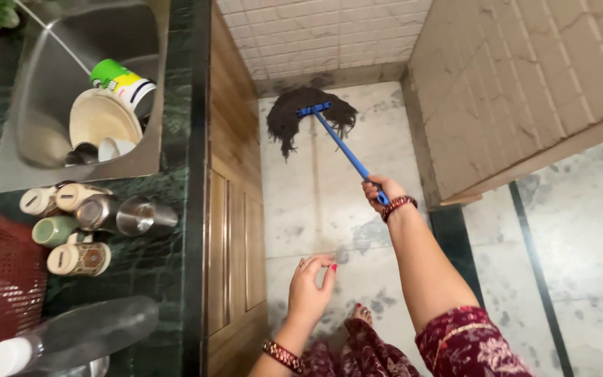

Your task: The recorder is mopping the floor with a wet mop, moving through a hallway and into a kitchen area.

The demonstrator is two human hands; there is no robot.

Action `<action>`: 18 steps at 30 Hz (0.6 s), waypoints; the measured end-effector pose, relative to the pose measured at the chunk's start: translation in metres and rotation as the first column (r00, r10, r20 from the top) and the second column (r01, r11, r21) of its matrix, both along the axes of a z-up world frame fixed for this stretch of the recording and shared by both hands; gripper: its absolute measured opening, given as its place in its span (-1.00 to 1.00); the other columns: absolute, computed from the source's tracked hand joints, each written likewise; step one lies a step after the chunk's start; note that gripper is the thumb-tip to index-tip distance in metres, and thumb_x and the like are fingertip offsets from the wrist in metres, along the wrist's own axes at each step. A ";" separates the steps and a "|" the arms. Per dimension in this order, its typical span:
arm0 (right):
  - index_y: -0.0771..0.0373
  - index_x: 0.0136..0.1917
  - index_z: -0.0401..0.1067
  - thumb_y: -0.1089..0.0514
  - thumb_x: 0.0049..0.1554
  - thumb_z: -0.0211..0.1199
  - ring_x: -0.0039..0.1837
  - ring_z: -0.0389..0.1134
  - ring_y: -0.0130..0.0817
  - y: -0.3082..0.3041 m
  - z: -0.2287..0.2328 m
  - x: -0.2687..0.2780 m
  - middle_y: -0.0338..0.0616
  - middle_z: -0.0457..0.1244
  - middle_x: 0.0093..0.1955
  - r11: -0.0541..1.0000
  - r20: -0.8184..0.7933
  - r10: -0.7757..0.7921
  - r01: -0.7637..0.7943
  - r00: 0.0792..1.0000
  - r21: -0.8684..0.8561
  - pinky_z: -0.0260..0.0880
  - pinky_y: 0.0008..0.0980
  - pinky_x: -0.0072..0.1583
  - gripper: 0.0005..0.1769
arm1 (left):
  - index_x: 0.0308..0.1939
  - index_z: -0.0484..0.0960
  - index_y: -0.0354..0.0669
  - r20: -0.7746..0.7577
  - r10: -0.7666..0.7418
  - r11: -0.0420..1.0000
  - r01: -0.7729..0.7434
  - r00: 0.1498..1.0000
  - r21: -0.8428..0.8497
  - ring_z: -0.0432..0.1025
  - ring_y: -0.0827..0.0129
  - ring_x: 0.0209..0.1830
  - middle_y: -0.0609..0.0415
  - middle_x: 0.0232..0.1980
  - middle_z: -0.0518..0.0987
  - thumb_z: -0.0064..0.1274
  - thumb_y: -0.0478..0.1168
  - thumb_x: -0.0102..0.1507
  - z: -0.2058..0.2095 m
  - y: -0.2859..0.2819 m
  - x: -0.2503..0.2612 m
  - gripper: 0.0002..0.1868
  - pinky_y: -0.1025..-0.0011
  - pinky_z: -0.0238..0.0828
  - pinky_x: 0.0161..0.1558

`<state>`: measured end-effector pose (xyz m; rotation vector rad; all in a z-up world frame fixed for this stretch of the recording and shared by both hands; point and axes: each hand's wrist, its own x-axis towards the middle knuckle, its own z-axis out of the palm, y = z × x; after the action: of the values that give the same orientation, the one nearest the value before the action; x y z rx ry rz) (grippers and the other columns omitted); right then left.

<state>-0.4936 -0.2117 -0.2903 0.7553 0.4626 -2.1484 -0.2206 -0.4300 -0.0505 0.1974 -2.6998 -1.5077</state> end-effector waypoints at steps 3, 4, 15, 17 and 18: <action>0.41 0.02 0.26 0.13 0.29 0.11 -0.39 0.13 -0.64 0.032 0.013 0.037 -0.29 0.15 -0.32 0.997 0.014 -0.062 0.063 0.998 -0.054 0.10 -0.68 -0.42 -0.75 | -0.23 0.62 -0.19 -0.052 -0.054 0.998 0.055 0.997 0.017 0.53 0.11 0.09 0.04 -0.01 0.70 0.11 -0.25 0.24 0.008 0.028 -0.027 -0.91 0.16 0.27 0.36; 0.41 0.02 0.26 0.13 0.29 0.11 -0.39 0.13 -0.64 0.047 0.019 0.051 -0.29 0.15 -0.32 0.996 0.013 -0.066 0.067 0.998 -0.052 0.10 -0.68 -0.42 -0.75 | -0.23 0.62 -0.19 -0.053 -0.058 0.998 0.059 0.997 0.019 0.53 0.11 0.09 0.04 -0.01 0.70 0.11 -0.25 0.24 0.010 0.037 -0.035 -0.91 0.16 0.27 0.36; 0.51 0.26 0.25 0.13 0.26 0.13 -0.37 0.17 -0.60 0.173 0.123 0.244 -0.25 0.18 -0.28 0.937 0.265 -0.313 0.341 0.912 -0.067 0.13 -0.67 -0.43 -0.57 | -0.18 0.66 -0.20 -0.137 -0.302 0.944 0.317 0.943 0.097 0.53 0.10 0.05 -0.02 -0.04 0.68 0.12 -0.25 0.24 0.020 0.131 -0.067 -0.88 0.25 0.45 0.12; 0.50 0.25 0.26 0.12 0.25 0.12 -0.37 0.16 -0.61 0.174 0.150 0.266 -0.25 0.18 -0.28 0.933 0.283 -0.336 0.358 0.898 -0.028 0.12 -0.68 -0.44 -0.57 | -0.18 0.66 -0.20 -0.131 -0.350 0.926 0.364 0.928 0.105 0.53 0.09 0.04 -0.03 -0.05 0.67 0.11 -0.25 0.26 0.025 0.144 -0.071 -0.88 0.24 0.45 0.12; 0.50 0.24 0.27 0.11 0.25 0.12 -0.38 0.16 -0.62 0.175 0.163 0.278 -0.25 0.18 -0.28 0.931 0.303 -0.352 0.365 0.886 0.015 0.11 -0.69 -0.44 -0.57 | -0.18 0.66 -0.20 -0.123 -0.389 0.908 0.402 0.913 0.115 0.53 0.08 0.04 -0.03 -0.06 0.67 0.10 -0.24 0.27 0.027 0.151 -0.073 -0.88 0.23 0.45 0.12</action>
<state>-0.2158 -0.0366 -0.1274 1.1994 0.1188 -2.3129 -0.2935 -0.2789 -0.0235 -0.4403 -2.6690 -1.7478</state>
